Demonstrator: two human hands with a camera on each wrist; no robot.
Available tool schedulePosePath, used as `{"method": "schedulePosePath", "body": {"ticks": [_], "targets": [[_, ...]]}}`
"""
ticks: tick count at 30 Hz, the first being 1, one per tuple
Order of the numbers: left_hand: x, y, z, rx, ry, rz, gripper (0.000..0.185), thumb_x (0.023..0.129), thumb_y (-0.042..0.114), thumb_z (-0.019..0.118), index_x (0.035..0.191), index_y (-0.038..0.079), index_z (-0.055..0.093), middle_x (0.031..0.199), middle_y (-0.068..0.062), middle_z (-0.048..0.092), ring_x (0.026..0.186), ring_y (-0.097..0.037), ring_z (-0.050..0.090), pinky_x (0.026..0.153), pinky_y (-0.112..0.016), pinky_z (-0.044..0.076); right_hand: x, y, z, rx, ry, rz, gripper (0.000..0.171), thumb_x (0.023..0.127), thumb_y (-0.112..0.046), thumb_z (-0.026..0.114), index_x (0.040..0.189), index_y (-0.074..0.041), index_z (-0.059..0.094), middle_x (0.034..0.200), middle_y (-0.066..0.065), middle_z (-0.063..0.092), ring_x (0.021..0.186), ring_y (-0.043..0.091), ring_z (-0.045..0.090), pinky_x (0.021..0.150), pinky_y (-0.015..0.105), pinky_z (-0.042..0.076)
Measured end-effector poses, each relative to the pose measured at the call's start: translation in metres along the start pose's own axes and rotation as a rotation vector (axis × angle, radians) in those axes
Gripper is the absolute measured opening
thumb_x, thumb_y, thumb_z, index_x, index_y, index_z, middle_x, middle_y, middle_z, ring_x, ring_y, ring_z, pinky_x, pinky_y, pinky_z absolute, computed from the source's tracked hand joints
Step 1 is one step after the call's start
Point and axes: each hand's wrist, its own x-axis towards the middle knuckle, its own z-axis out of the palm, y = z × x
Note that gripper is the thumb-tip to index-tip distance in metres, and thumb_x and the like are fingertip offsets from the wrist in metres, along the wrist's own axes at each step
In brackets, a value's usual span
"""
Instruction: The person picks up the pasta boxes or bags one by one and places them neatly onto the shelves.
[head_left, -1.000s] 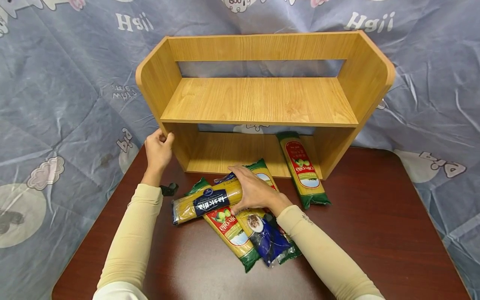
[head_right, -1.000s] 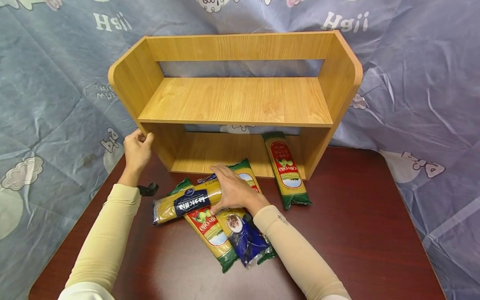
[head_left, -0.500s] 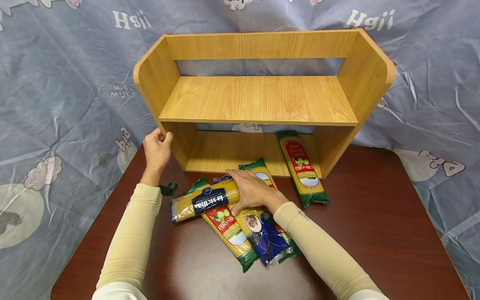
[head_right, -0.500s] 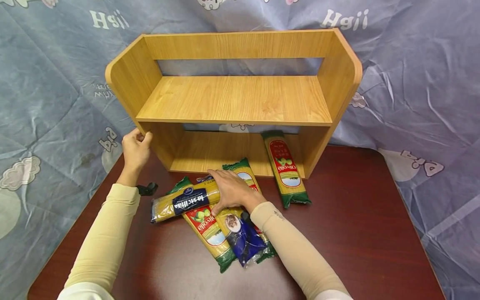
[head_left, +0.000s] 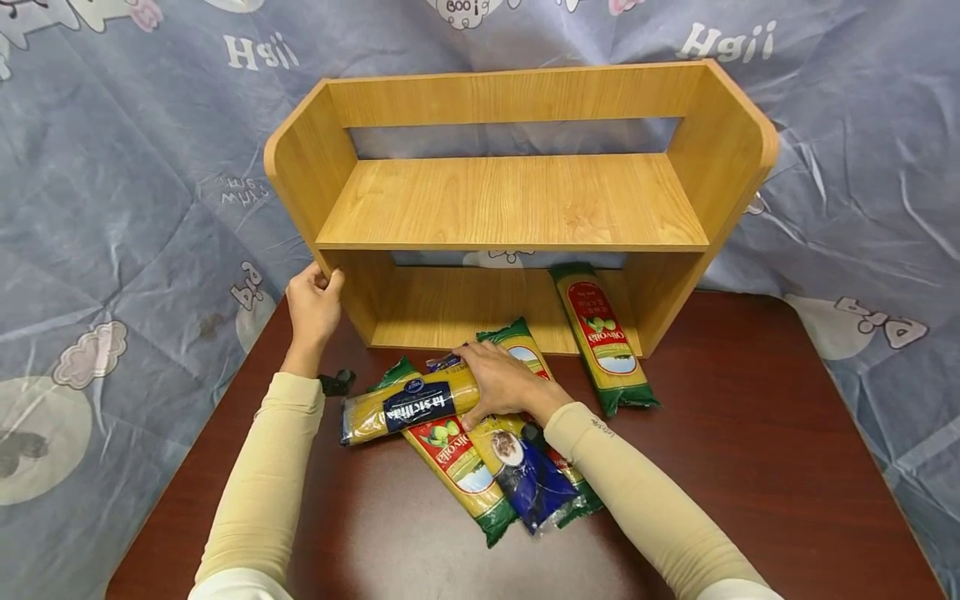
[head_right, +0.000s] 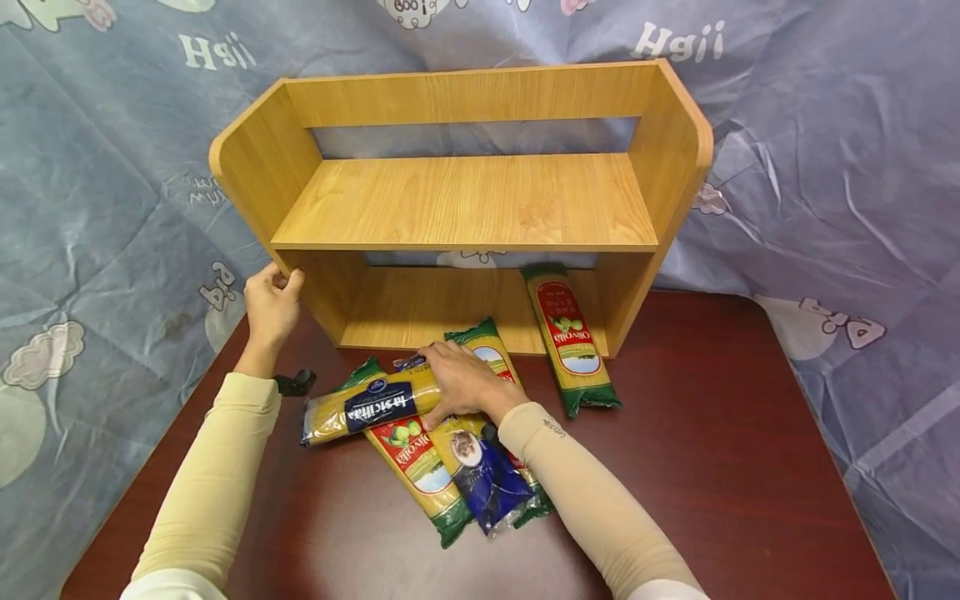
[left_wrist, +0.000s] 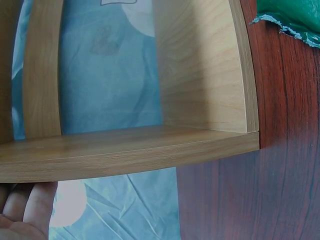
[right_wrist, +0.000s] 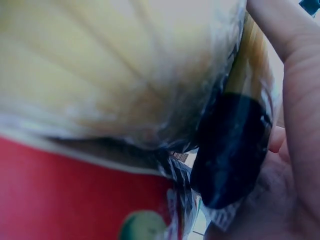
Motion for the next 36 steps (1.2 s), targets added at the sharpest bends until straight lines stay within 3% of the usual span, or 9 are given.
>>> {"method": "schedulePosePath", "body": {"ticks": [5, 11, 14, 26, 32, 36], "targets": [[-0.0024, -0.0026, -0.0011, -0.003, -0.007, -0.010, 0.016, 0.096, 0.010, 0.063, 0.096, -0.001, 0.076, 0.066, -0.014, 0.065, 0.057, -0.007, 0.056, 0.046, -0.020, 0.036, -0.0006, -0.0025, 0.0027, -0.001, -0.017, 0.006, 0.106, 0.062, -0.057, 0.093, 0.145, -0.008, 0.048, 0.146, 0.007, 0.051, 0.133, 0.025, 0.043, 0.117, 0.044, 0.027], [-0.0018, -0.0043, -0.0009, -0.004, -0.016, -0.012, 0.017, 0.096, 0.010, 0.063, 0.098, -0.001, 0.076, 0.073, -0.016, 0.070, 0.066, -0.011, 0.063, 0.049, -0.019, 0.040, -0.0014, -0.0050, 0.0026, -0.008, -0.028, 0.019, 0.096, 0.066, -0.055, 0.092, 0.141, -0.007, 0.055, 0.149, 0.011, 0.050, 0.147, 0.032, 0.031, 0.120, 0.044, 0.020], [-0.0015, -0.0052, -0.0009, 0.001, -0.014, -0.014, 0.017, 0.096, 0.010, 0.063, 0.098, -0.001, 0.076, 0.072, -0.016, 0.070, 0.066, -0.012, 0.064, 0.049, -0.018, 0.040, -0.0016, -0.0060, 0.0029, 0.003, -0.018, 0.032, 0.092, 0.067, -0.053, 0.091, 0.139, -0.007, 0.057, 0.147, 0.010, 0.053, 0.146, 0.032, 0.034, 0.118, 0.044, 0.026], [0.0004, -0.0026, 0.0001, -0.005, -0.006, -0.010, 0.016, 0.096, 0.011, 0.063, 0.095, 0.000, 0.075, 0.066, -0.013, 0.065, 0.056, -0.006, 0.054, 0.046, -0.019, 0.035, -0.0021, -0.0083, 0.0018, 0.002, 0.060, 0.051, 0.081, 0.067, -0.050, 0.087, 0.133, -0.008, 0.065, 0.124, 0.005, 0.069, 0.106, 0.023, 0.064, 0.088, 0.043, 0.053], [0.0007, -0.0012, 0.0001, -0.009, -0.005, -0.010, 0.017, 0.096, 0.011, 0.063, 0.098, 0.000, 0.076, 0.071, -0.015, 0.069, 0.061, -0.005, 0.058, 0.046, -0.018, 0.037, -0.0027, -0.0095, 0.0009, 0.011, 0.087, 0.037, 0.069, 0.067, -0.048, 0.087, 0.123, -0.011, 0.070, 0.106, -0.001, 0.071, 0.085, 0.016, 0.064, 0.072, 0.037, 0.053], [0.0009, 0.0000, -0.0004, -0.004, -0.002, -0.008, 0.017, 0.095, 0.011, 0.064, 0.097, 0.000, 0.076, 0.069, -0.014, 0.068, 0.059, -0.005, 0.057, 0.046, -0.019, 0.036, -0.0027, -0.0103, -0.0002, 0.017, 0.094, 0.023, 0.056, 0.068, -0.047, 0.087, 0.112, -0.016, 0.070, 0.088, -0.009, 0.064, 0.070, 0.012, 0.058, 0.061, 0.033, 0.048]]}}
